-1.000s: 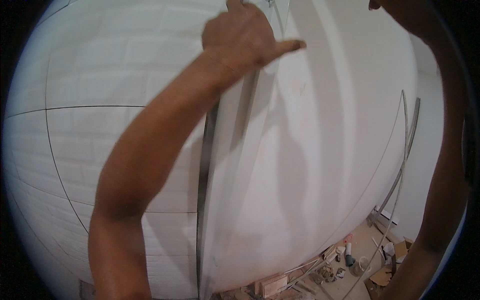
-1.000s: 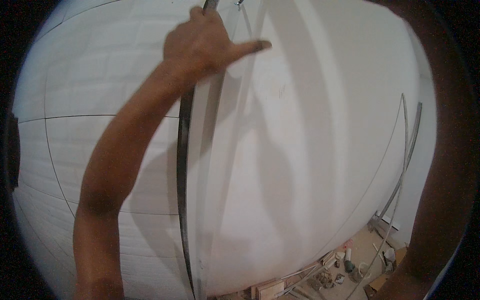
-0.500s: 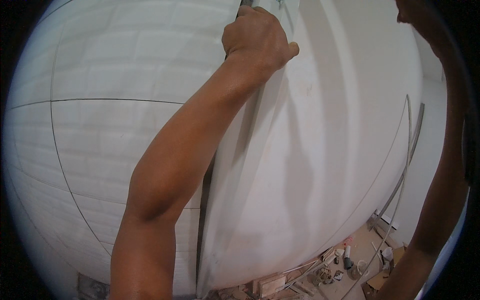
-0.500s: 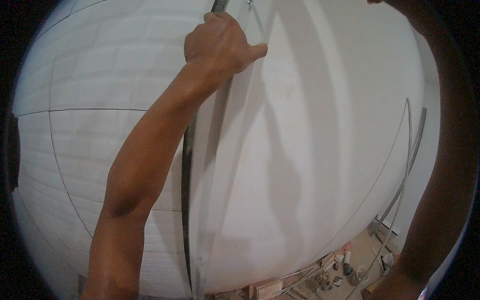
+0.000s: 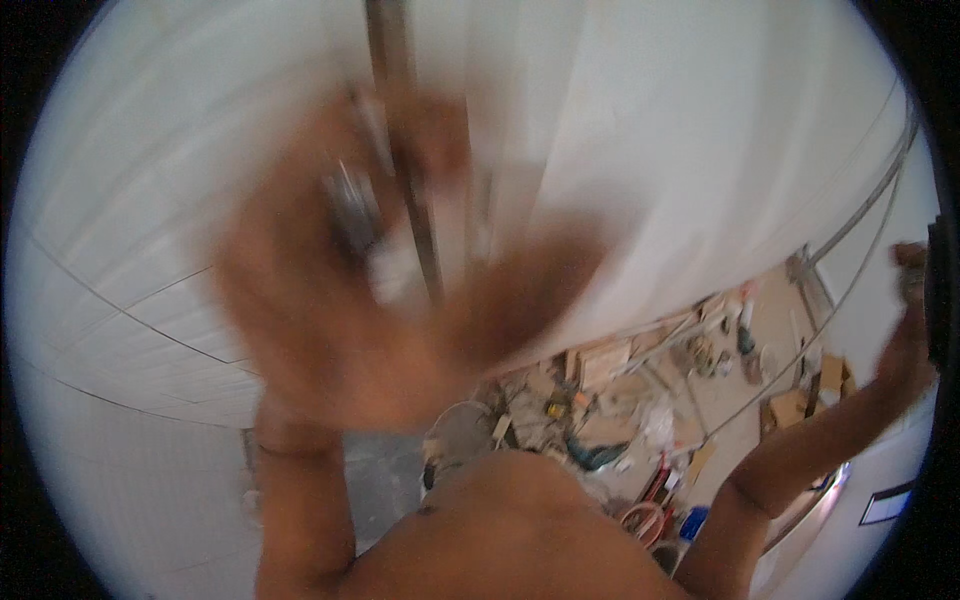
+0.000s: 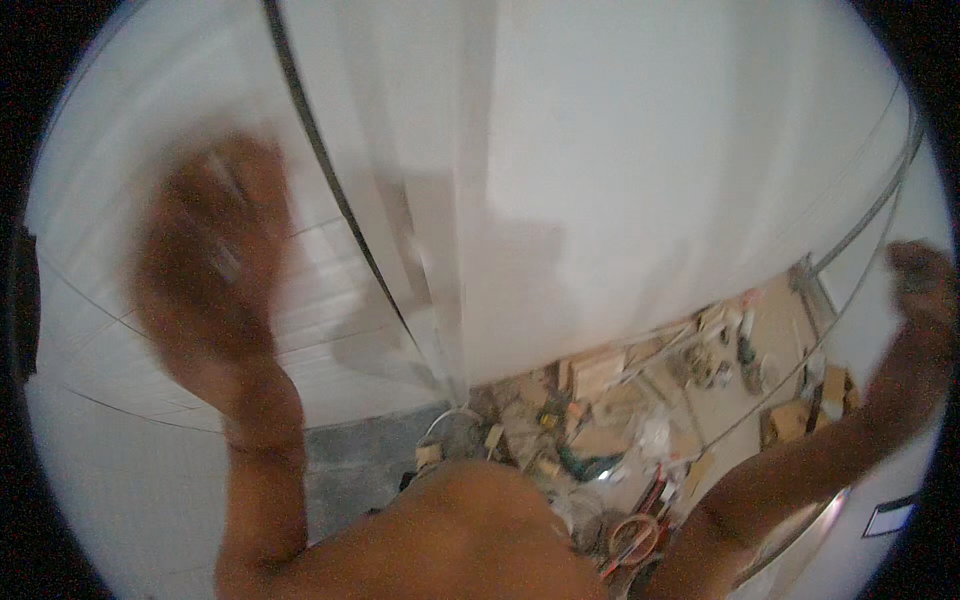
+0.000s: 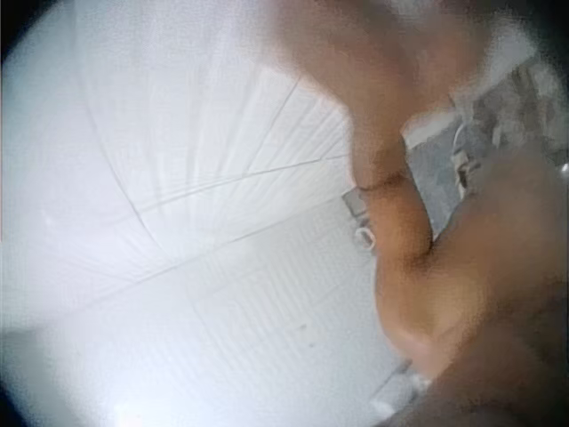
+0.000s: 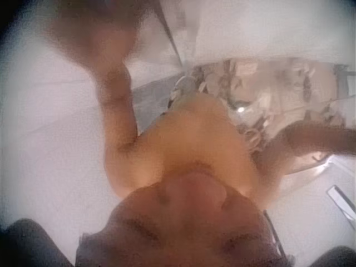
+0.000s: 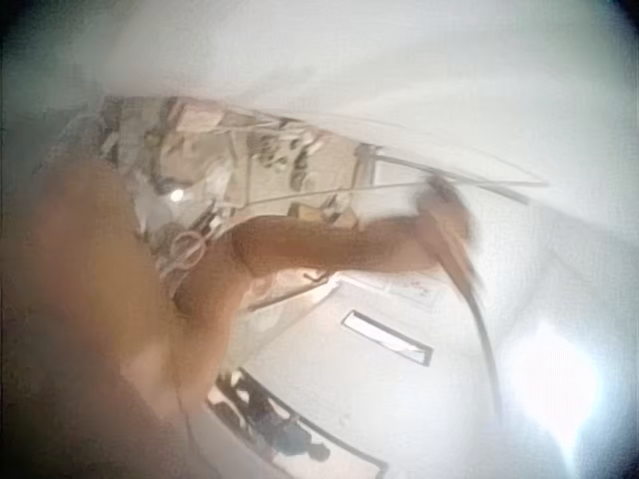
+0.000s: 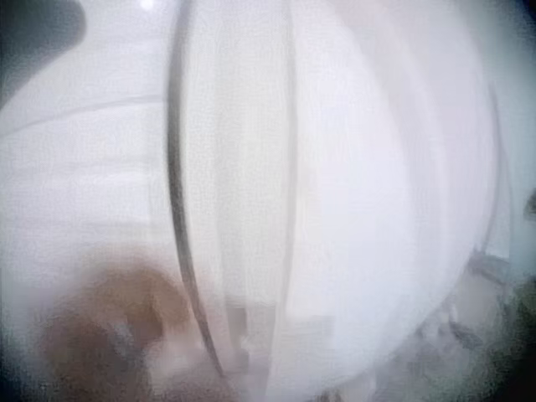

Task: The person installs a white wall panel by measuring the wall, marking positions, and securing the panel with screws using a screwdriver. The person sits on the floor during the task and uses a tape measure and screwdriver.

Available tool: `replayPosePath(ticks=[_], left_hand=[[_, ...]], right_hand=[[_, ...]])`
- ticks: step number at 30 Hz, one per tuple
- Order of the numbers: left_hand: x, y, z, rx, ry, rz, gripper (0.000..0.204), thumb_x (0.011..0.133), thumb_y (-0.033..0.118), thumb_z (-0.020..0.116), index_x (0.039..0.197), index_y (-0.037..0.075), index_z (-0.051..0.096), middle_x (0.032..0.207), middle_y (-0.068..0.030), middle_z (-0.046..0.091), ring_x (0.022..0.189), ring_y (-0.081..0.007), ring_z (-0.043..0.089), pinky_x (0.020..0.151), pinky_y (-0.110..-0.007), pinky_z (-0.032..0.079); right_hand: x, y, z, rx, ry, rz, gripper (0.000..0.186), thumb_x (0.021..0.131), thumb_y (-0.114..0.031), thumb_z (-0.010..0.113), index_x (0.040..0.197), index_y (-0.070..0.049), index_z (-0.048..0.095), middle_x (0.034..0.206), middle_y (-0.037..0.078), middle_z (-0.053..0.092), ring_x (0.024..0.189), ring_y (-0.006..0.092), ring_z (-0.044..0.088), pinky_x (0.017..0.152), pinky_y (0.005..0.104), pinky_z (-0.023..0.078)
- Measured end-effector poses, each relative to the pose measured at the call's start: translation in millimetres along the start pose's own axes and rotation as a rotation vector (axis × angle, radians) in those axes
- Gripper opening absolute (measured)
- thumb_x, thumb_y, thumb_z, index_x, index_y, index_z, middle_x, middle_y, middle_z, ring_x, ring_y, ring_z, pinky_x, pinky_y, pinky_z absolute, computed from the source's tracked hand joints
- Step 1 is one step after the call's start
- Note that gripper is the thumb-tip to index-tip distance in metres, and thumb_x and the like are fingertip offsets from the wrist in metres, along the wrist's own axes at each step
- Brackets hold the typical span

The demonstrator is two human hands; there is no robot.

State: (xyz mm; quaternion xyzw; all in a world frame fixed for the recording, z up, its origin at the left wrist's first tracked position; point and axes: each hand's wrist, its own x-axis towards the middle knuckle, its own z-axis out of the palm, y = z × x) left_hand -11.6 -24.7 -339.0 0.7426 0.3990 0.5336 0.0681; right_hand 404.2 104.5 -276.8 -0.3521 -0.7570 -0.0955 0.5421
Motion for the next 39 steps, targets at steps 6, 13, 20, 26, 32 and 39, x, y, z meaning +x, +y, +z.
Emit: replayPosePath(ticks=[6,13,20,26,32,39], left_hand=[[-253.6,-169.2,139.6,-0.251,-0.137,-1.552,0.033,0.093,0.033,0.065,0.098,0.000,0.066,0.083,-0.0071,0.064,0.074,-0.0167,0.058,0.066,-0.034,0.048],[-494.1,-177.8,125.0,-0.715,0.514,-2.216,0.020,0.094,0.023,0.059,0.098,0.004,0.059,0.073,-0.0040,0.053,0.057,-0.0163,0.047,0.048,-0.030,0.039],[-330.3,-204.7,116.4,-0.701,0.233,-1.891,0.023,0.094,0.027,0.063,0.098,0.005,0.061,0.074,-0.0022,0.057,0.050,-0.0095,0.041,0.046,-0.024,0.037],[-227.1,-210.2,136.8,-0.129,-0.050,-1.592,0.033,0.090,0.033,0.071,0.100,0.002,0.064,0.080,-0.0023,0.061,0.063,-0.0108,0.051,0.060,-0.029,0.044],[-205.8,-216.5,146.4,0.510,-0.221,-1.235,0.043,0.083,0.034,0.078,0.095,-0.005,0.066,0.092,-0.0132,0.068,0.086,-0.0207,0.062,0.079,-0.033,0.048],[-188.4,-223.1,150.6,0.537,-0.171,-1.009,0.037,0.086,0.025,0.077,0.100,-0.007,0.062,0.097,-0.0159,0.069,0.089,-0.0249,0.064,0.081,-0.036,0.050]], right_hand=[[-346.6,137.0,151.6,0.266,-0.531,1.114,0.036,0.082,-0.039,0.073,0.074,-0.005,0.063,0.073,0.003,0.064,0.062,0.0098,0.055,0.053,0.0276,0.042],[-586.4,70.8,165.7,0.023,-1.682,1.142,0.064,0.073,-0.055,0.073,0.076,0.007,0.061,0.078,0.027,0.065,0.079,0.0407,0.066,0.071,0.0483,0.049],[-611.9,72.6,195.2,0.053,-1.604,1.411,0.059,0.077,-0.050,0.075,0.090,0.008,0.065,0.081,0.019,0.069,0.068,0.0347,0.067,0.068,0.0441,0.055],[-615.6,74.7,197.6,0.082,-1.473,1.500,0.056,0.077,-0.047,0.076,0.082,0.007,0.064,0.073,0.020,0.066,0.061,0.0318,0.066,0.058,0.0435,0.051],[-669.9,62.3,182.7,-0.061,-1.461,1.543,0.057,0.072,-0.046,0.076,0.086,0.008,0.065,0.078,0.022,0.068,0.071,0.0350,0.068,0.068,0.0463,0.052],[-672.6,71.4,176.5,0.062,-1.602,1.662,0.055,0.075,-0.045,0.074,0.100,0.003,0.067,0.103,0.023,0.067,0.093,0.0383,0.066,0.084,0.0470,0.051]])
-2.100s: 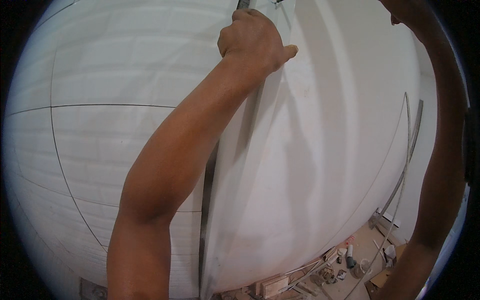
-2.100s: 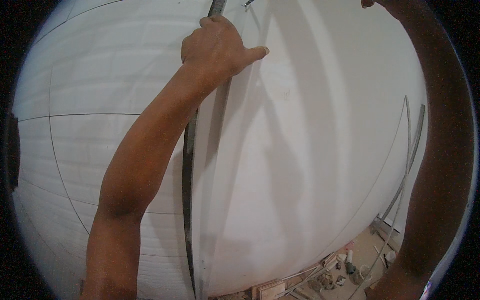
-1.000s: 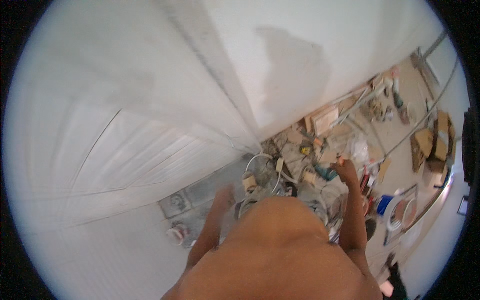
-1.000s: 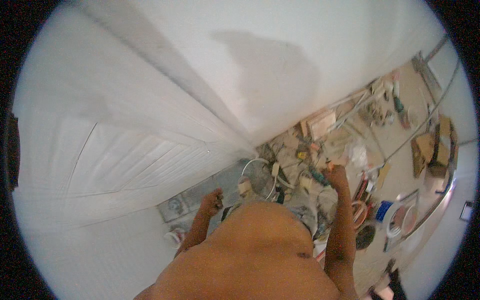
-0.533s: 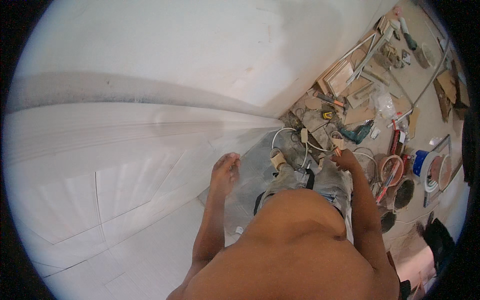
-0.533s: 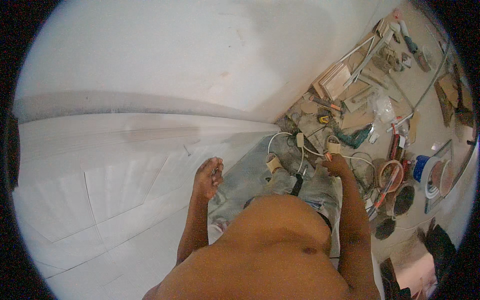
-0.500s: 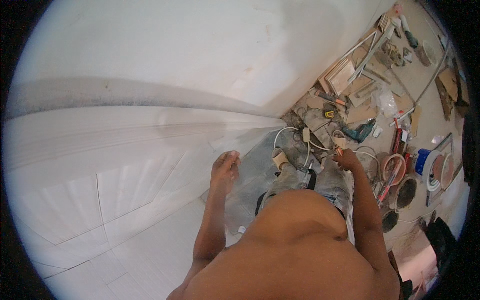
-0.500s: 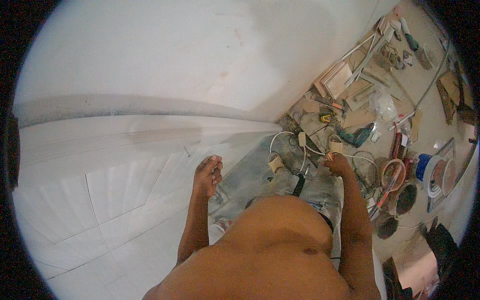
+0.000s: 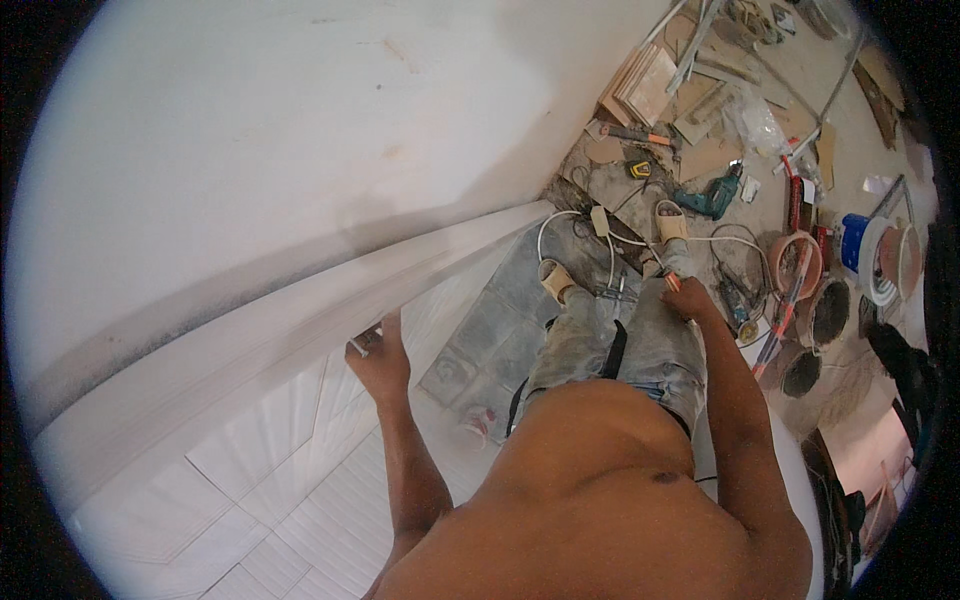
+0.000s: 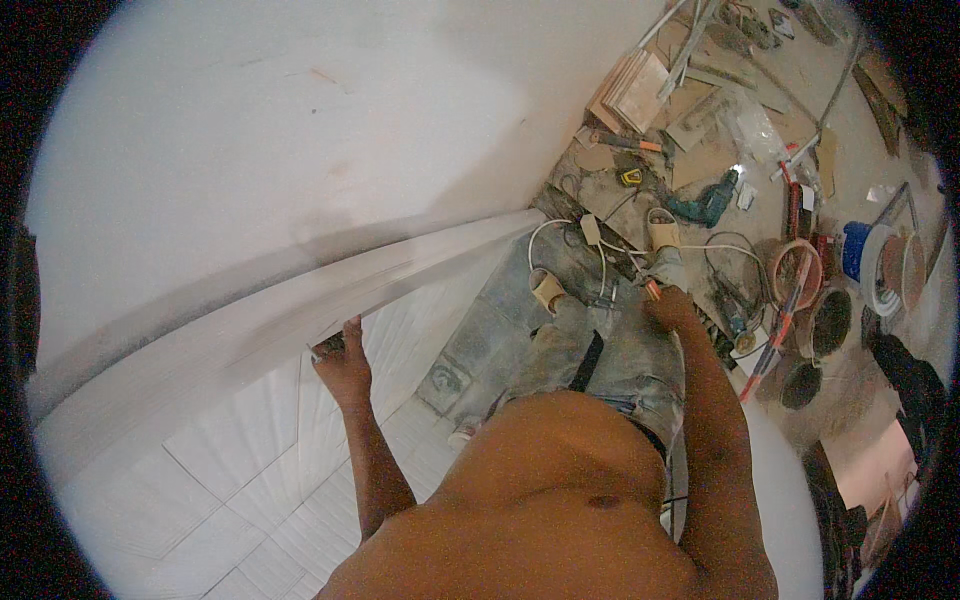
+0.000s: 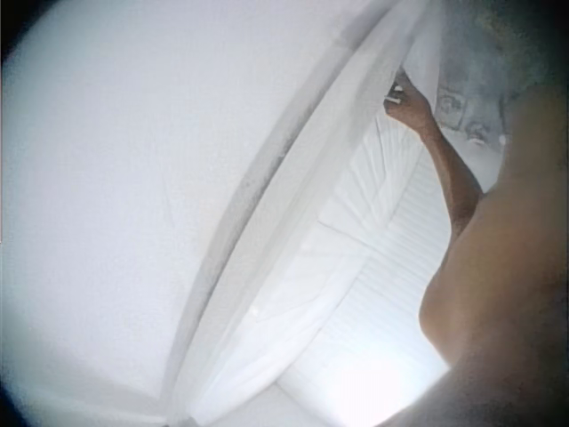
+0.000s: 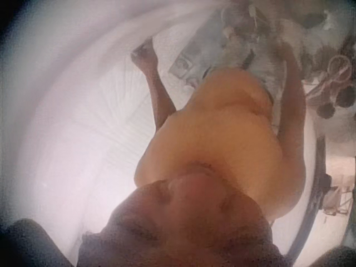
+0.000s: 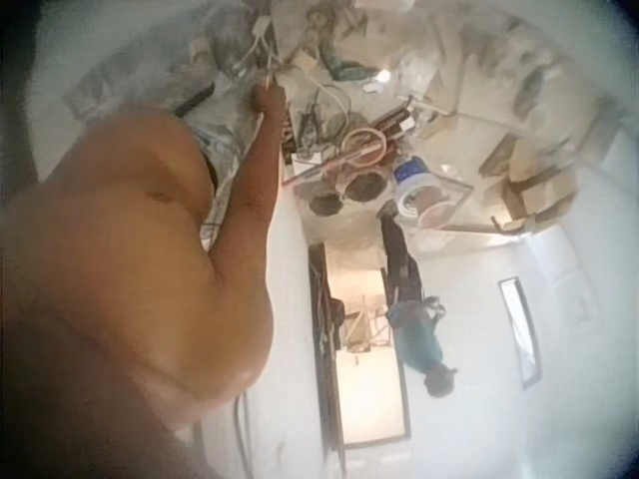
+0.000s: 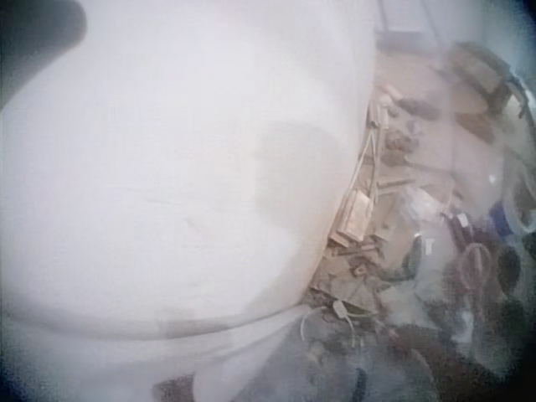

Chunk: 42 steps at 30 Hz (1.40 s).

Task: The person installs a white wall panel by measuring the wall, marking positions, and securing the panel with screws using a screwdriver. The person sits on the floor during the task and uses a tape measure and screwdriver.

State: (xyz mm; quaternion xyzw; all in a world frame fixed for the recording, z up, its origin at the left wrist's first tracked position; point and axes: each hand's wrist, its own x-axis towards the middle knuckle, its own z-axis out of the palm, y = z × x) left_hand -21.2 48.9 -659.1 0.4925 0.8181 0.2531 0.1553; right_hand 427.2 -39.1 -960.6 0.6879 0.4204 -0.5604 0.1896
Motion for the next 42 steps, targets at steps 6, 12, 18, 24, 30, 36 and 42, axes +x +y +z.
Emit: replayPosePath(ticks=[6,12,18,24,30,36,42], left_hand=[[3.1,6.2,-13.4,0.227,-0.083,-0.002,0.041,0.089,0.025,0.073,0.109,-0.007,0.058,0.099,-0.0160,0.069,0.095,-0.0283,0.065,0.085,-0.039,0.049],[22.9,19.6,-23.6,0.258,-0.016,0.289,0.024,0.084,0.017,0.075,0.088,-0.005,0.066,0.092,-0.0112,0.069,0.087,-0.0175,0.065,0.075,-0.030,0.050],[53.9,73.5,-14.3,0.511,-0.184,0.336,0.028,0.080,0.025,0.081,0.075,0.001,0.068,0.070,-0.0042,0.067,0.068,-0.0158,0.064,0.069,-0.029,0.050],[58.2,120.1,33.8,0.468,-0.322,0.323,0.041,0.083,0.040,0.077,0.083,0.000,0.071,0.071,-0.0128,0.068,0.060,-0.0247,0.063,0.064,-0.036,0.050],[38.0,121.1,52.8,0.322,-0.322,0.339,0.030,0.085,0.031,0.077,0.087,0.001,0.070,0.073,-0.0083,0.068,0.061,-0.0149,0.061,0.056,-0.029,0.045],[14.2,166.2,40.3,-0.306,-1.038,-0.203,0.039,0.090,0.037,0.069,0.096,-0.002,0.070,0.076,-0.0031,0.067,0.066,-0.0092,0.057,0.056,-0.024,0.040],[-27.3,235.2,22.9,-1.277,-1.783,-0.284,0.052,0.092,0.046,0.059,0.100,-0.005,0.067,0.088,-0.0087,0.069,0.075,-0.0174,0.062,0.064,-0.030,0.046]], right_hand=[[-14.8,-19.7,26.2,-0.071,0.033,0.028,0.047,0.077,-0.039,0.072,0.102,0.001,0.067,0.105,0.022,0.067,0.096,0.0377,0.067,0.085,0.0464,0.053],[-42.4,-56.5,62.4,-0.078,0.243,-0.025,0.037,0.076,-0.028,0.070,0.098,0.002,0.068,0.099,0.022,0.070,0.090,0.0385,0.068,0.081,0.0458,0.055],[-92.0,-87.5,26.4,0.018,0.112,0.033,0.039,0.076,-0.026,0.070,0.101,0.003,0.066,0.102,0.024,0.068,0.094,0.0391,0.067,0.082,0.0494,0.054],[-159.2,-58.3,-24.9,0.031,0.086,0.060,0.039,0.072,-0.030,0.070,0.090,0.005,0.069,0.095,0.027,0.068,0.089,0.0413,0.067,0.081,0.0498,0.053],[-149.7,-38.7,-22.6,0.044,0.051,0.130,0.043,0.071,-0.031,0.070,0.093,0.006,0.068,0.095,0.028,0.068,0.092,0.0413,0.067,0.083,0.0491,0.053],[-140.9,-16.0,7.8,0.018,-0.069,0.188,0.055,0.074,-0.039,0.073,0.107,0.004,0.066,0.113,0.026,0.066,0.104,0.0391,0.065,0.090,0.0484,0.052],[-124.8,6.1,-3.1,0.031,0.108,0.040,0.043,0.074,-0.037,0.067,0.077,0.006,0.068,0.087,0.028,0.067,0.081,0.0415,0.067,0.075,0.0497,0.052]])
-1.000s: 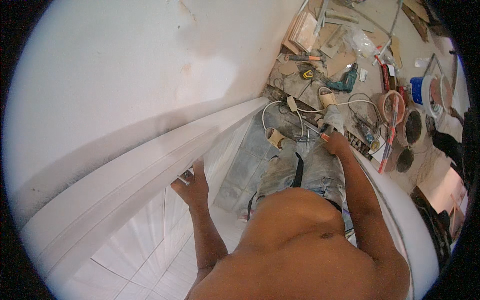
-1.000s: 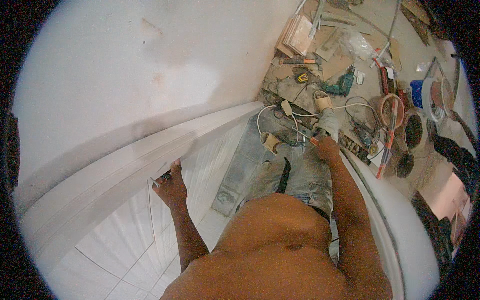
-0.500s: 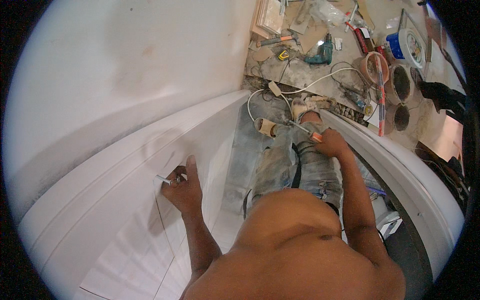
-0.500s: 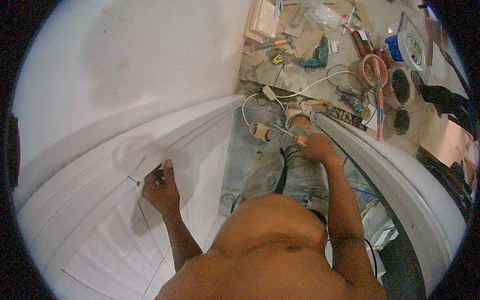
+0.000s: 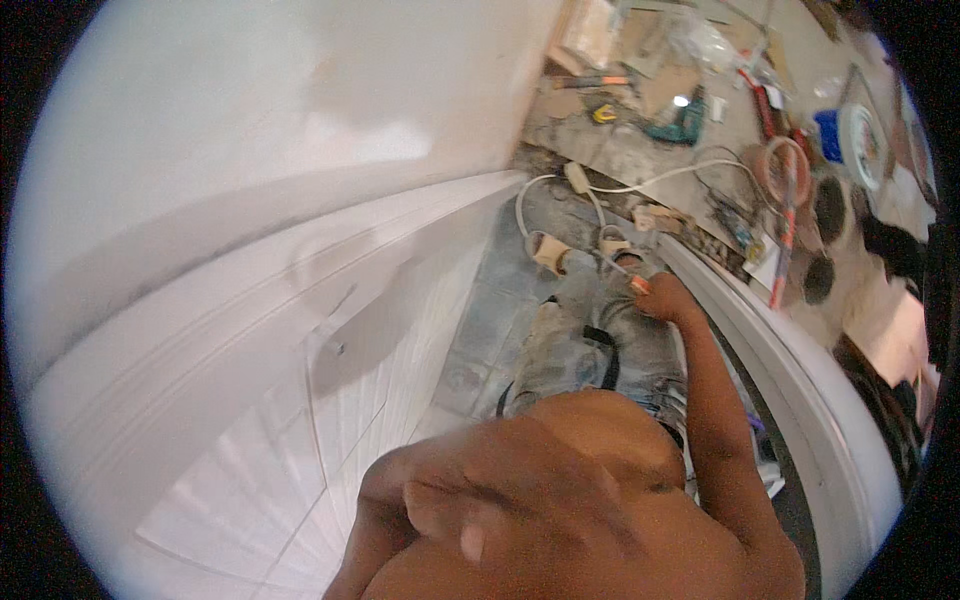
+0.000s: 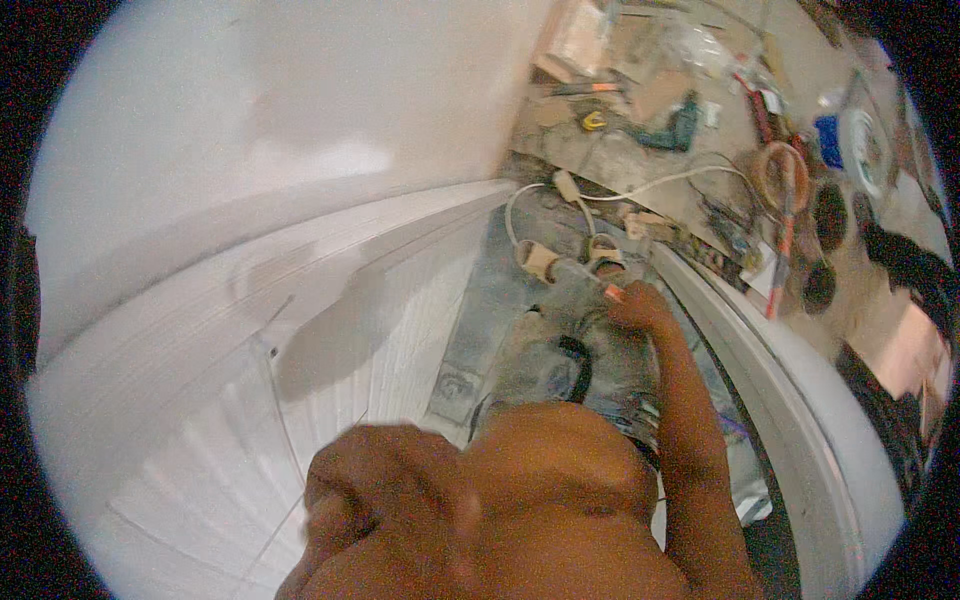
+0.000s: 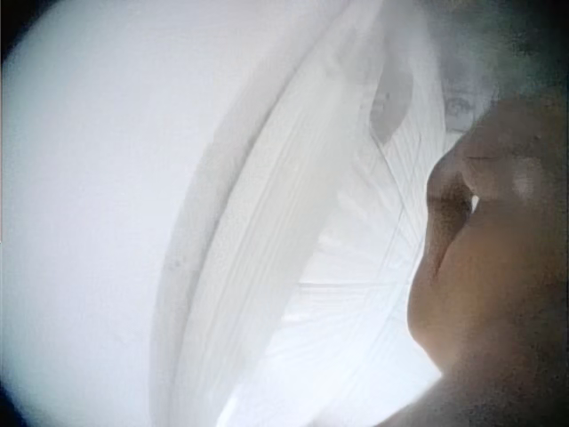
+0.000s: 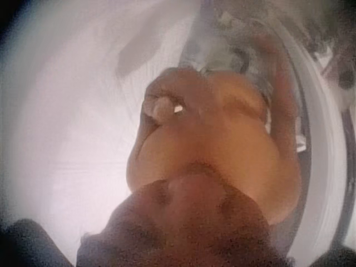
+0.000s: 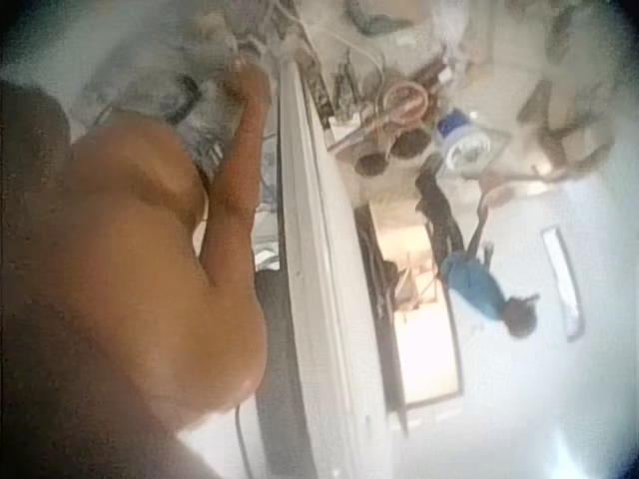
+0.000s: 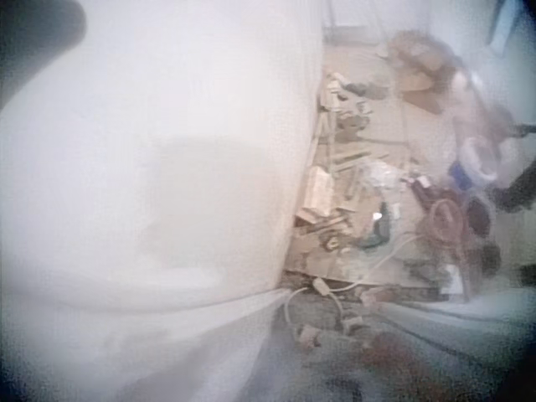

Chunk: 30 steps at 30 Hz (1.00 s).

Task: The person installs a white wall panel by measuring the wall, marking positions, and securing the panel with screws using a screwdriver. The person sits on the floor during the task and uses a tape measure and screwdriver.

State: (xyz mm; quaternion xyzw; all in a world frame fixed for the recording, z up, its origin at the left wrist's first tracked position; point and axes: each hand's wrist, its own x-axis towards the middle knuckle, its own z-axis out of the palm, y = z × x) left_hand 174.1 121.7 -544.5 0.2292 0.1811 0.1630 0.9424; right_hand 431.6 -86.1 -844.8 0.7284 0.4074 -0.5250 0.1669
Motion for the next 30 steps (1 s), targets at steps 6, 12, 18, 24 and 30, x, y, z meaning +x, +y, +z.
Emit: replayPosePath(ticks=[6,12,18,24,30], left_hand=[[14.0,2.2,17.2,-0.039,-0.087,0.228,0.053,0.093,0.050,0.058,0.089,-0.002,0.064,0.076,-0.0089,0.065,0.063,-0.0170,0.057,0.053,-0.029,0.042],[-43.0,-4.1,13.0,0.244,0.340,0.442,0.056,0.094,0.054,0.056,0.079,0.000,0.061,0.064,-0.0091,0.061,0.051,-0.0166,0.052,0.042,-0.029,0.038],[-127.8,-12.7,-25.9,0.595,1.381,0.724,0.028,0.090,0.028,0.072,0.084,0.003,0.063,0.074,-0.0016,0.056,0.053,-0.0044,0.038,0.046,-0.019,0.028],[-149.2,-10.5,-61.2,1.273,1.734,0.471,0.022,0.088,0.020,0.073,0.087,0.000,0.065,0.075,0.0004,0.058,0.063,-0.0068,0.046,0.057,-0.020,0.039],[-144.9,7.8,-82.7,1.572,1.847,0.293,0.023,0.090,0.015,0.070,0.075,-0.001,0.062,0.066,-0.0060,0.062,0.058,-0.0110,0.056,0.057,-0.026,0.047]], right_hand=[[26.5,8.0,-21.0,-0.137,-0.079,-0.113,0.047,0.074,-0.042,0.067,0.076,0.005,0.067,0.084,0.027,0.067,0.076,0.0408,0.066,0.073,0.0489,0.052],[52.4,20.5,-14.2,-0.160,-0.137,-0.184,0.051,0.077,-0.045,0.066,0.085,0.006,0.068,0.088,0.026,0.067,0.076,0.0390,0.066,0.073,0.0481,0.052],[76.8,33.2,7.0,-0.301,-0.226,-0.140,0.050,0.082,-0.042,0.065,0.090,0.007,0.067,0.092,0.025,0.066,0.080,0.0376,0.065,0.075,0.0469,0.051],[79.9,25.0,8.0,-0.371,-0.369,-0.330,0.042,0.085,-0.039,0.061,0.103,-0.001,0.064,0.100,0.024,0.066,0.091,0.0391,0.065,0.082,0.0483,0.050],[58.3,16.0,0.3,-0.179,-0.434,-0.233,0.042,0.084,-0.037,0.061,0.111,-0.006,0.066,0.106,0.022,0.067,0.097,0.0396,0.065,0.086,0.0486,0.050]])
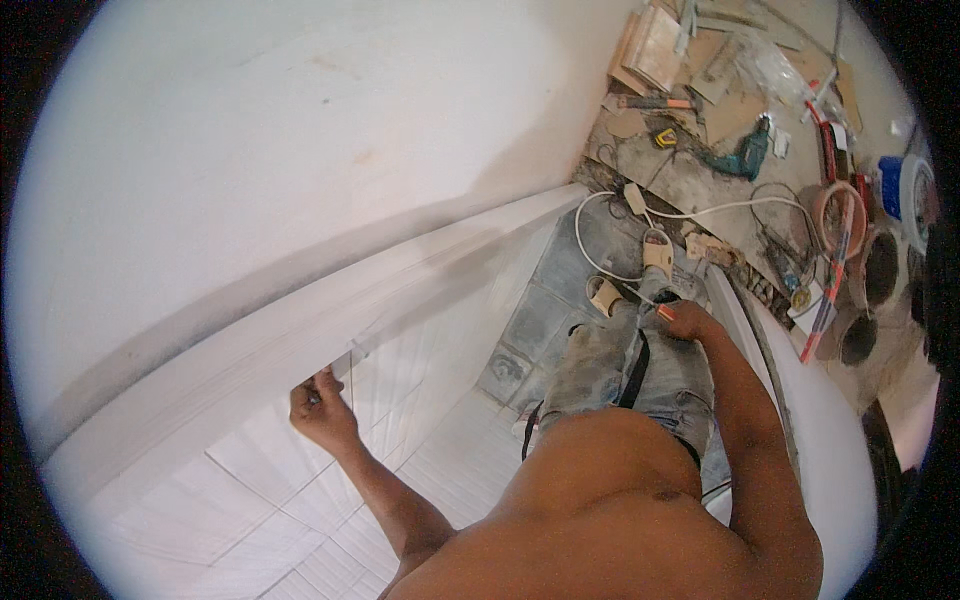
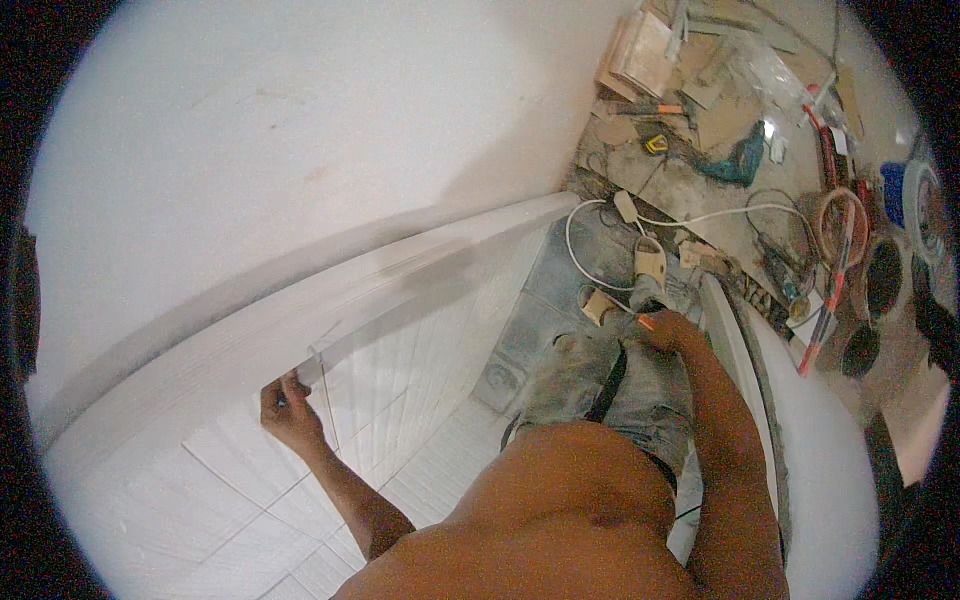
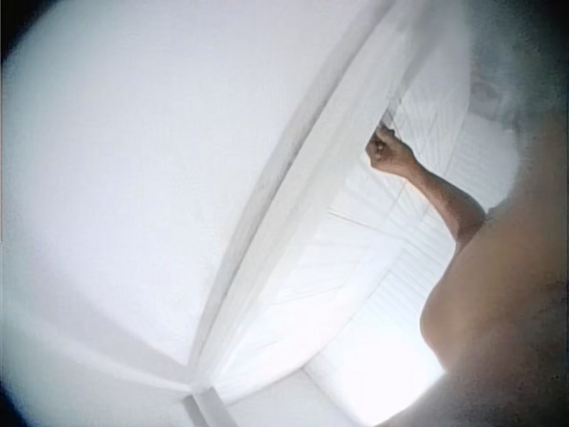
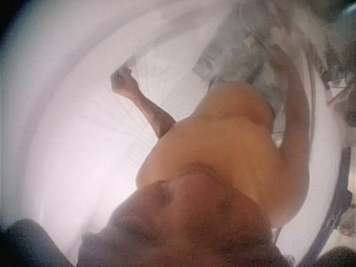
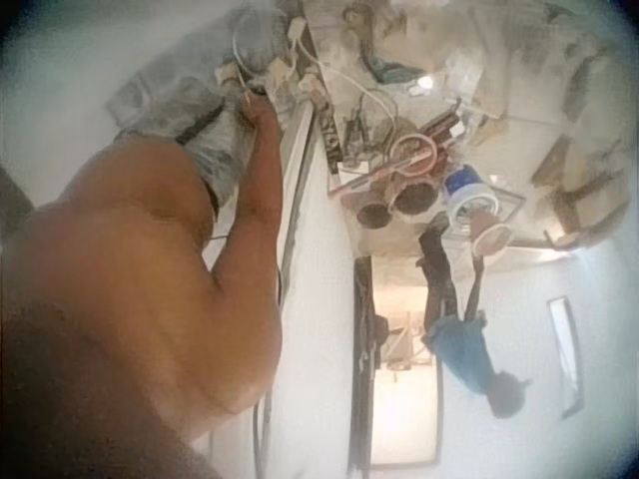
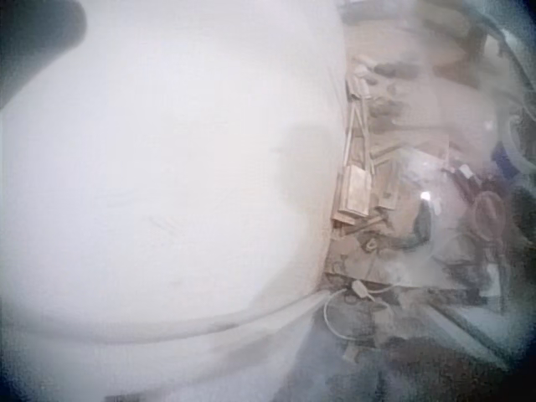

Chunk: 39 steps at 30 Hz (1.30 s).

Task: The person installs a white wall panel by measuring the wall, marking positions, and securing the panel with screws using a screwdriver. The person sits on the floor during the task and uses a tape measure and screwdriver.

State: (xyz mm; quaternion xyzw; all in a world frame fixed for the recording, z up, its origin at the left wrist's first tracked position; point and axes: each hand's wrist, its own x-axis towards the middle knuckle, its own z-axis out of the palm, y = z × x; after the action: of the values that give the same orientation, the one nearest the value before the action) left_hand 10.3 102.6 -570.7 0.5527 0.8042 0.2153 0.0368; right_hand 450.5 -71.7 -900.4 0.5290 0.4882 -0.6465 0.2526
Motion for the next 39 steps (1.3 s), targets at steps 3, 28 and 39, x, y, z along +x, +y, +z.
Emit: replayPosePath(ticks=[3,28,39], left_hand=[[5.3,-4.1,-0.4,0.034,0.023,0.084,0.027,0.091,0.012,0.067,0.068,-0.001,0.058,0.059,-0.0094,0.063,0.053,-0.0128,0.059,0.054,-0.028,0.048],[-12.4,8.3,39.0,-0.171,0.072,0.422,0.022,0.086,0.015,0.077,0.098,-0.001,0.069,0.073,-0.0042,0.064,0.061,-0.0069,0.051,0.058,-0.020,0.043],[-56.6,-56.7,212.9,-0.338,0.097,0.385,0.043,0.077,0.020,0.085,0.108,0.000,0.062,0.073,0.0003,0.060,0.057,-0.0066,0.044,0.055,-0.019,0.038]], right_hand=[[-1.5,-0.6,3.5,0.149,0.049,0.031,0.043,0.081,-0.037,0.063,0.110,-0.006,0.066,0.102,0.023,0.068,0.093,0.0401,0.066,0.084,0.0490,0.051],[-8.8,-55.2,40.8,0.205,0.508,0.066,0.035,0.080,-0.028,0.062,0.094,0.004,0.068,0.098,0.024,0.068,0.087,0.0401,0.066,0.079,0.0485,0.052],[177.5,-15.2,-11.8,0.369,0.667,0.066,0.058,0.084,-0.039,0.061,0.123,0.003,0.052,0.110,0.030,0.063,0.102,0.0457,0.063,0.089,0.0510,0.049]])
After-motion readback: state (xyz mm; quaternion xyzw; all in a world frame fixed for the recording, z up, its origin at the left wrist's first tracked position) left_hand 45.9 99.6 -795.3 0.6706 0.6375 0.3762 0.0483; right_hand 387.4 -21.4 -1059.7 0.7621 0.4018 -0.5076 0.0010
